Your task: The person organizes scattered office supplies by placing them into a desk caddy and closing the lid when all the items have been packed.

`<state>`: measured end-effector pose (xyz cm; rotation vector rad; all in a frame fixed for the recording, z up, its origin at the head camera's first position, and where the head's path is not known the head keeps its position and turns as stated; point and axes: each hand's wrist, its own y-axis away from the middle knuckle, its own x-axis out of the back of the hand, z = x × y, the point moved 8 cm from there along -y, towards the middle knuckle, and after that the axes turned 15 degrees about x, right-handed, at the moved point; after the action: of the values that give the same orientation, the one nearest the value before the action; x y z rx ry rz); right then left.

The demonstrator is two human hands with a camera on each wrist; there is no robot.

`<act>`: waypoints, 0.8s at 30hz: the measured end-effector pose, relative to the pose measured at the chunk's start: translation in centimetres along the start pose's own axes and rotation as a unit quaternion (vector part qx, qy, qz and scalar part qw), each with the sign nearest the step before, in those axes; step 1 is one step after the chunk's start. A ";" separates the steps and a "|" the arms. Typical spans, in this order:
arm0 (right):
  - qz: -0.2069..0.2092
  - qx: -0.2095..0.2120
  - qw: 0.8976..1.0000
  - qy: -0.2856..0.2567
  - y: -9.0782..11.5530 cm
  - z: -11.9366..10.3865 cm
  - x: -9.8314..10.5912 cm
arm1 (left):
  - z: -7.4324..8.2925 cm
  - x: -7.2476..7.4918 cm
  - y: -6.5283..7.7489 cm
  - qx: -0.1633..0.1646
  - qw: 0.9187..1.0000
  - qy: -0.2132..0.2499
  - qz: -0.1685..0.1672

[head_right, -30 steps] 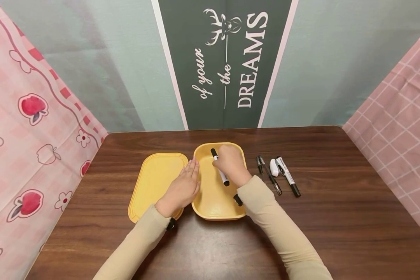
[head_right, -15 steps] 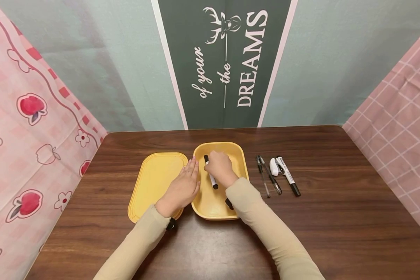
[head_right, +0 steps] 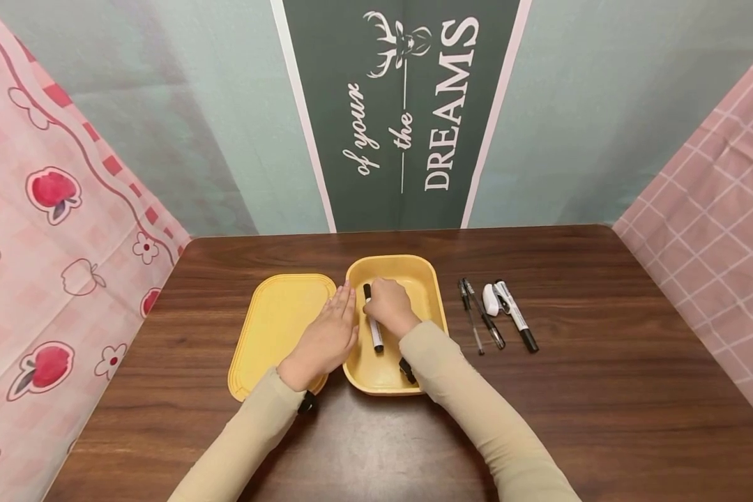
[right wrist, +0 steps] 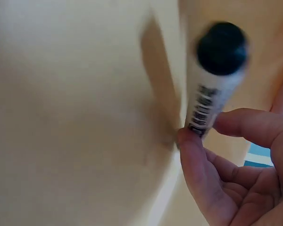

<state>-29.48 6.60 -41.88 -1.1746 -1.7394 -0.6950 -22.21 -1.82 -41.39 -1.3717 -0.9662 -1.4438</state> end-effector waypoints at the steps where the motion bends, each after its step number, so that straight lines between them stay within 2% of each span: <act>1: -0.001 -0.001 1.000 0.000 0.0 0.1 -0.1 | 0.0 0.0 0.0 -0.001 1.000 0.001 0.002; 24: -0.028 -0.009 0.999 -0.039 0.1 0.6 -1.2 | 0.0 0.0 0.1 0.000 1.000 0.003 0.008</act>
<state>-29.45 6.61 -43.22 -1.1822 -1.8414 -0.7071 -22.11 -1.89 -41.42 -1.3709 -0.9499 -1.4355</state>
